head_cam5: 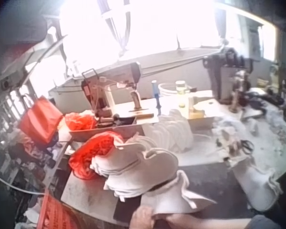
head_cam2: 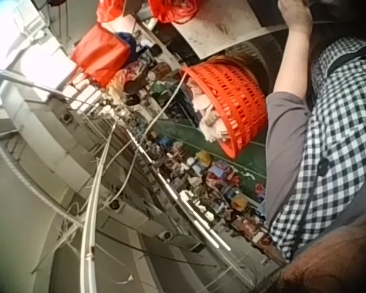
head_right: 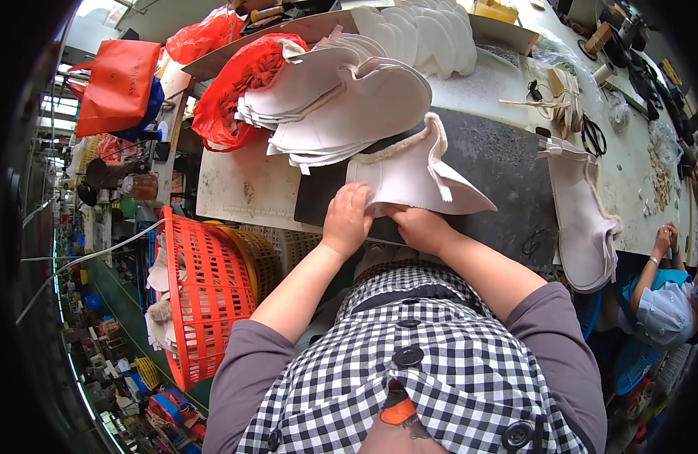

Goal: Inserting internal reinforcement paddings into the heel section of shoe upper components.

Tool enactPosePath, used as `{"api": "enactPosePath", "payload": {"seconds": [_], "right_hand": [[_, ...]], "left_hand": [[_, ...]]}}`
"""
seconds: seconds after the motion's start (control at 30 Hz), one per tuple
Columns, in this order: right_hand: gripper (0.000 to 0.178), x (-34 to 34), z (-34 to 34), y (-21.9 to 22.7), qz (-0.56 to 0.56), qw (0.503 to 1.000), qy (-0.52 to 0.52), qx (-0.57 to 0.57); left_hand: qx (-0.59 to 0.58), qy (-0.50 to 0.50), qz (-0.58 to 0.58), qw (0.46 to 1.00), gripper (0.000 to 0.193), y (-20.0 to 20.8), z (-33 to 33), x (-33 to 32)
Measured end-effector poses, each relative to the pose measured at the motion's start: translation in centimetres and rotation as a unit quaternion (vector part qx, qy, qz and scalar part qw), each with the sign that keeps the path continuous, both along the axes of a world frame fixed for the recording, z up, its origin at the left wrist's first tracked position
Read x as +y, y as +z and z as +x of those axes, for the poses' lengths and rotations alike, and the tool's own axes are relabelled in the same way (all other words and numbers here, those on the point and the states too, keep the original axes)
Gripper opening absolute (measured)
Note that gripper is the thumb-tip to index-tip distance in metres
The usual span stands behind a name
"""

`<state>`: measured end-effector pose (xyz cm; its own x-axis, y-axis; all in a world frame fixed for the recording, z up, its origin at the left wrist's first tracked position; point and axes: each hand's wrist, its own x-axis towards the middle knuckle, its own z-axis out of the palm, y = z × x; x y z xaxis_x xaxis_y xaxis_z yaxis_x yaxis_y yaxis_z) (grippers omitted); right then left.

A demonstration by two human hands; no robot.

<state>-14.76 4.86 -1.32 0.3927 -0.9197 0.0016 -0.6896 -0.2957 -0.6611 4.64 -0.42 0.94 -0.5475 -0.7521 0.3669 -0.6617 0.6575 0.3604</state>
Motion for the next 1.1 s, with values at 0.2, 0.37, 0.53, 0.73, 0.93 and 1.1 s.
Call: {"api": "enactPosePath", "payload": {"seconds": [0.2,0.37,0.53,0.73,0.93,1.1], "right_hand": [[0.044,-0.2,2.0,4.8,-0.332,0.939,0.028,0.084],[0.042,-4.1,0.2,1.1,-0.231,0.967,-0.058,0.087],[0.046,-4.3,-3.1,0.1,-0.169,0.984,0.063,0.013],[0.043,-2.1,-3.9,-0.3,-0.157,0.98,0.115,0.048],[0.043,-1.7,-4.5,1.3,-0.144,0.97,0.177,0.079],[0.048,-1.0,-4.5,1.8,-0.109,0.969,0.169,0.142]], "left_hand": [[-0.038,0.025,0.008,0.999,0.057,-3.3,0.0,0.2],[-0.013,0.013,0.091,0.996,0.062,-1.5,-1.4,-0.7],[-0.016,-0.044,0.113,0.993,0.064,-2.6,0.0,-0.9],[-0.112,-0.124,0.063,0.984,0.061,-3.0,1.6,0.1],[-0.209,-0.17,0.051,0.962,0.08,-2.3,3.1,0.9],[-0.201,-0.134,0.131,0.961,0.077,-1.6,4.8,5.6]]}}
